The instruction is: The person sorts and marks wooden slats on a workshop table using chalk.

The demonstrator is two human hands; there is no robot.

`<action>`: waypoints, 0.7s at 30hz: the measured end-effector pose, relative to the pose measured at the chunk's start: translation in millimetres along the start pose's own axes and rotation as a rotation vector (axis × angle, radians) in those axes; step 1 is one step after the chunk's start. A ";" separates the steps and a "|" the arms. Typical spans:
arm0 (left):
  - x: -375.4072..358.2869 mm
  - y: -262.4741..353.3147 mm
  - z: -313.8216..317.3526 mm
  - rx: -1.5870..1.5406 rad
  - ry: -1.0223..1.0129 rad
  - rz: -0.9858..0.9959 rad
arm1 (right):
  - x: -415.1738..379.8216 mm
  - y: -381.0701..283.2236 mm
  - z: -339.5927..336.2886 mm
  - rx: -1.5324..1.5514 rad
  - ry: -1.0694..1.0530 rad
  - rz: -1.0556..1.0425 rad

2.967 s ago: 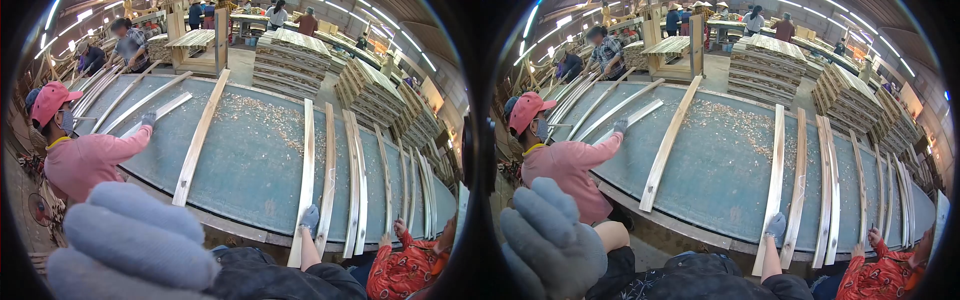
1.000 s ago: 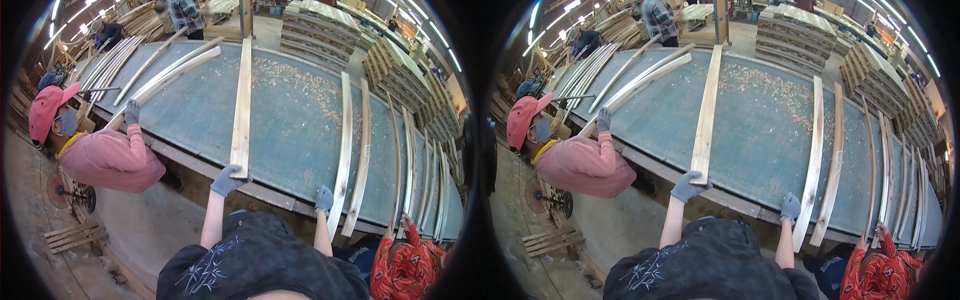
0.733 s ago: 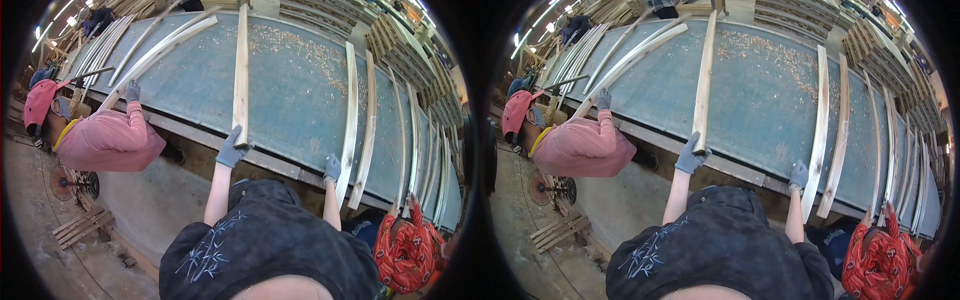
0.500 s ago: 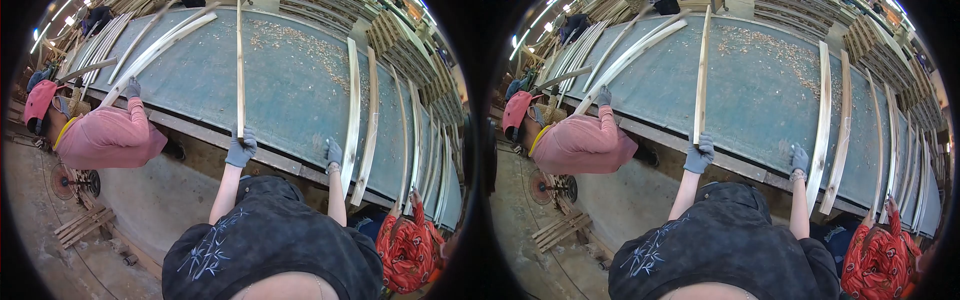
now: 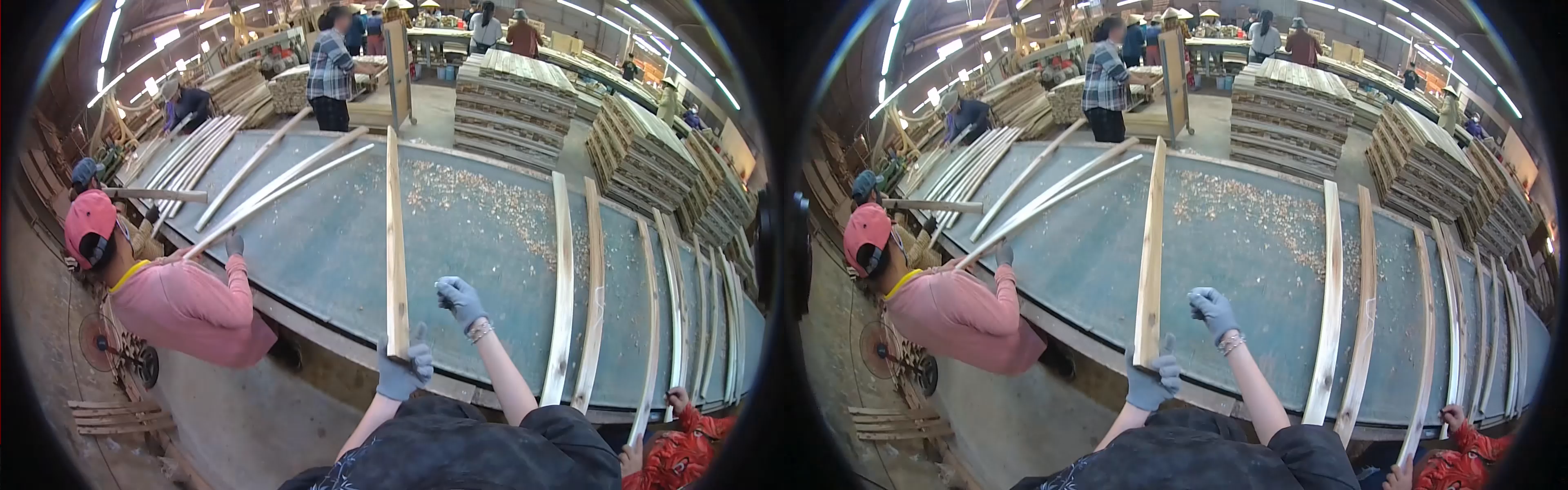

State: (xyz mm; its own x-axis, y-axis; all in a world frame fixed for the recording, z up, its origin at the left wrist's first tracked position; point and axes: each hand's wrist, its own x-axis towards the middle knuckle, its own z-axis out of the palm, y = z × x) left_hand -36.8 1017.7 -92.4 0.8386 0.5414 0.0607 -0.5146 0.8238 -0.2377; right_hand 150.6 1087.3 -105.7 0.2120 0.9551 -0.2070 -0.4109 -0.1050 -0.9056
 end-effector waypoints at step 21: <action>13.1 -27.8 5.9 -0.128 -0.488 -0.101 | 32.4 17.3 49.2 0.725 -0.106 0.297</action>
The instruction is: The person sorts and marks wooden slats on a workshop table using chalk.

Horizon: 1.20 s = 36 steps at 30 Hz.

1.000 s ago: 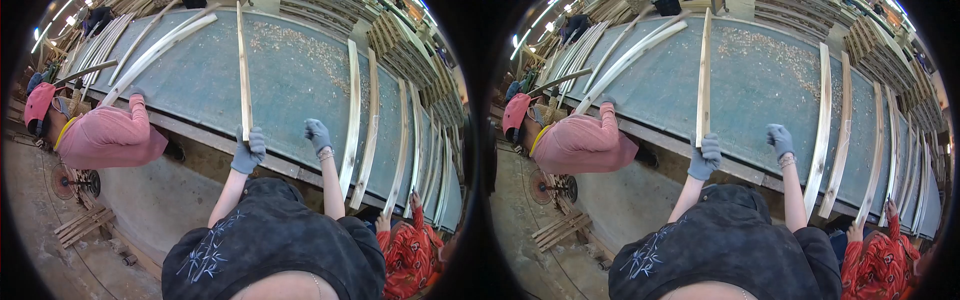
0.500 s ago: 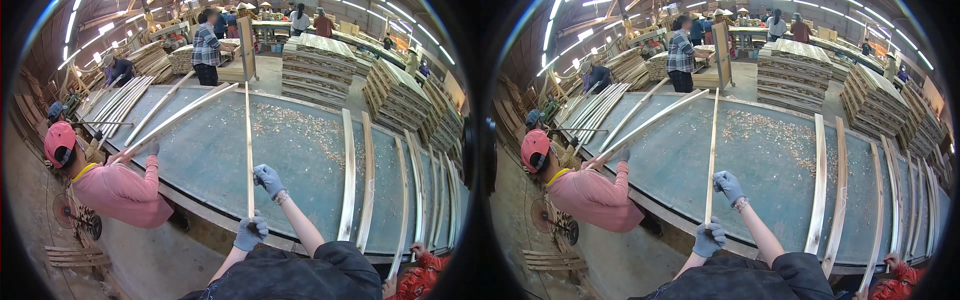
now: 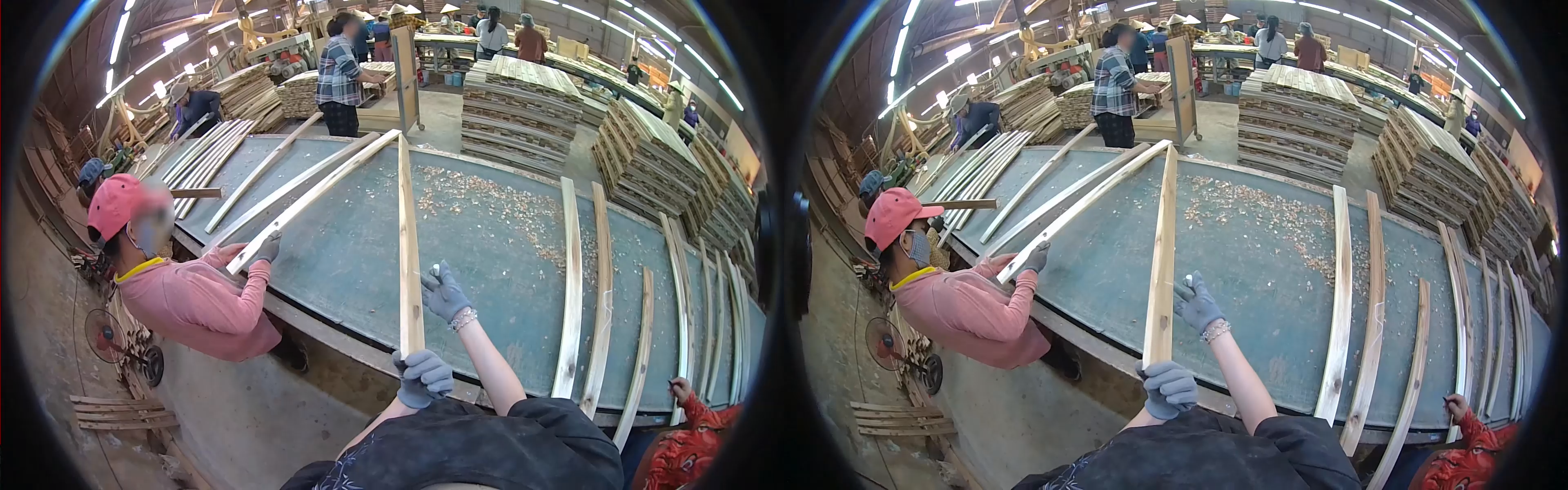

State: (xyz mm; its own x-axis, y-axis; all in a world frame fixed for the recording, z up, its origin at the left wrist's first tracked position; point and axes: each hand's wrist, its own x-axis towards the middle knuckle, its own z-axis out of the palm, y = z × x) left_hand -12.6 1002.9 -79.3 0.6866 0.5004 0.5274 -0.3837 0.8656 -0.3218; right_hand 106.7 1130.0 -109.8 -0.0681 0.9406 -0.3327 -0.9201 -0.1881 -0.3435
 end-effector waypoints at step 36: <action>-22.1 7.8 59.5 0.469 0.683 -0.075 | -18.0 -28.2 16.6 -1.739 0.431 -0.741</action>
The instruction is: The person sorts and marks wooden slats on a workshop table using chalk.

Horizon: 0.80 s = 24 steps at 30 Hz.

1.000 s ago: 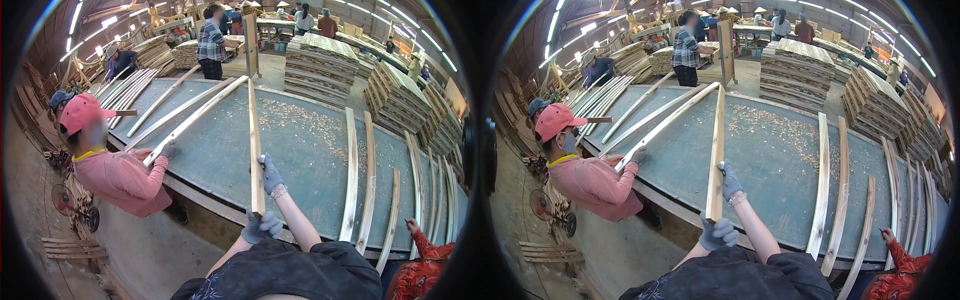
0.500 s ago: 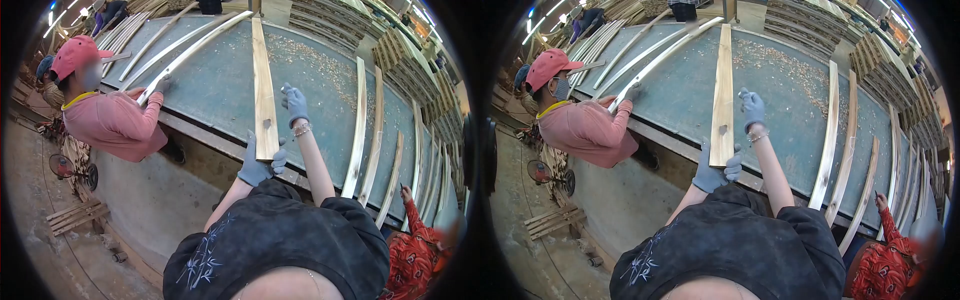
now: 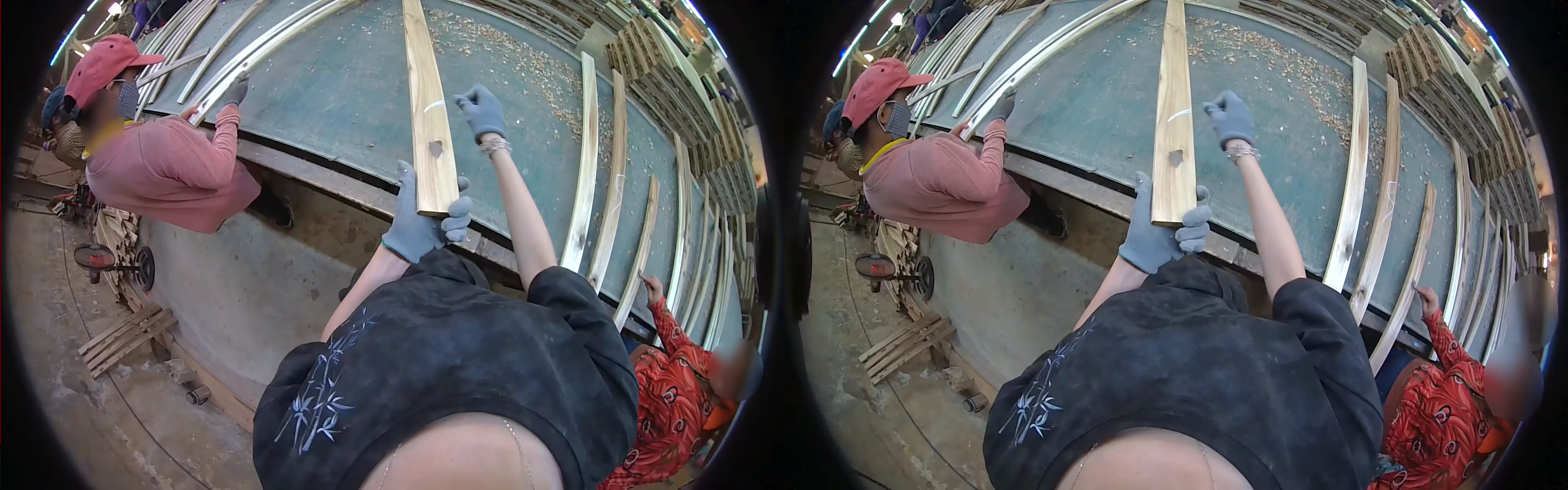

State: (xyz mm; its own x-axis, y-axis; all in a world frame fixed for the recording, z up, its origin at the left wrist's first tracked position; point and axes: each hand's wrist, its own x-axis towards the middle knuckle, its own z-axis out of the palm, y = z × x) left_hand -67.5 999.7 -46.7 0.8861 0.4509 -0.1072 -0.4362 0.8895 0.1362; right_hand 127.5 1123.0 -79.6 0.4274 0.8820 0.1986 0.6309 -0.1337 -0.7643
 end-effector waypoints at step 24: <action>-7.0 -28.7 14.4 0.264 -0.034 -0.252 | -67.4 -24.4 -32.5 1.081 0.184 0.741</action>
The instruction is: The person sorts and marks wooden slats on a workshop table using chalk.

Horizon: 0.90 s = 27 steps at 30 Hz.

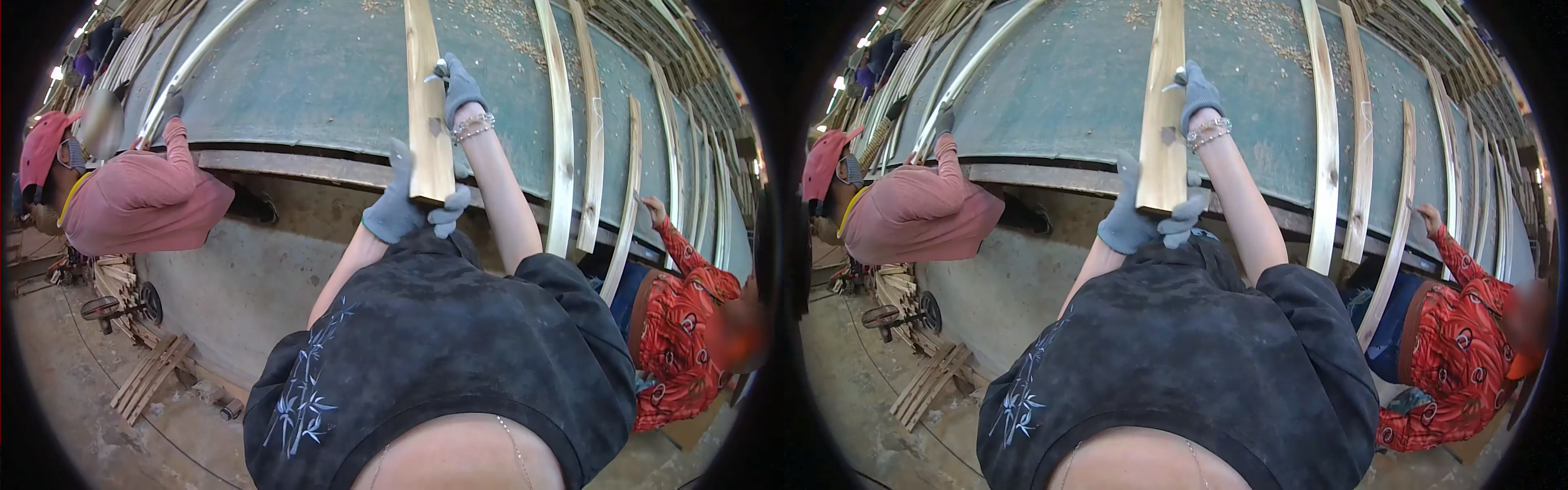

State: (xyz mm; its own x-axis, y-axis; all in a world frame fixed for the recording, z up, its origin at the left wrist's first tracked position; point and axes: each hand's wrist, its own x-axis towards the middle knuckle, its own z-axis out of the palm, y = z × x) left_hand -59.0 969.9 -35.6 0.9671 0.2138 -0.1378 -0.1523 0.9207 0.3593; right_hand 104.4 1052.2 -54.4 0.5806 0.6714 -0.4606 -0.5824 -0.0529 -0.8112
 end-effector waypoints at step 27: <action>40.2 -24.2 54.3 -0.028 0.044 -0.042 | -38.3 -22.3 -96.2 -0.448 -0.425 -1.133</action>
State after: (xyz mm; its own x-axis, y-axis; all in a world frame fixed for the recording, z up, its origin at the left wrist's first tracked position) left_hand -5.4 938.5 0.2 0.9630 0.1881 -0.1930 -0.1178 0.9380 0.3261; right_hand 149.9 956.5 -53.2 0.3490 0.6817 0.6430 0.4018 0.5110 -0.7599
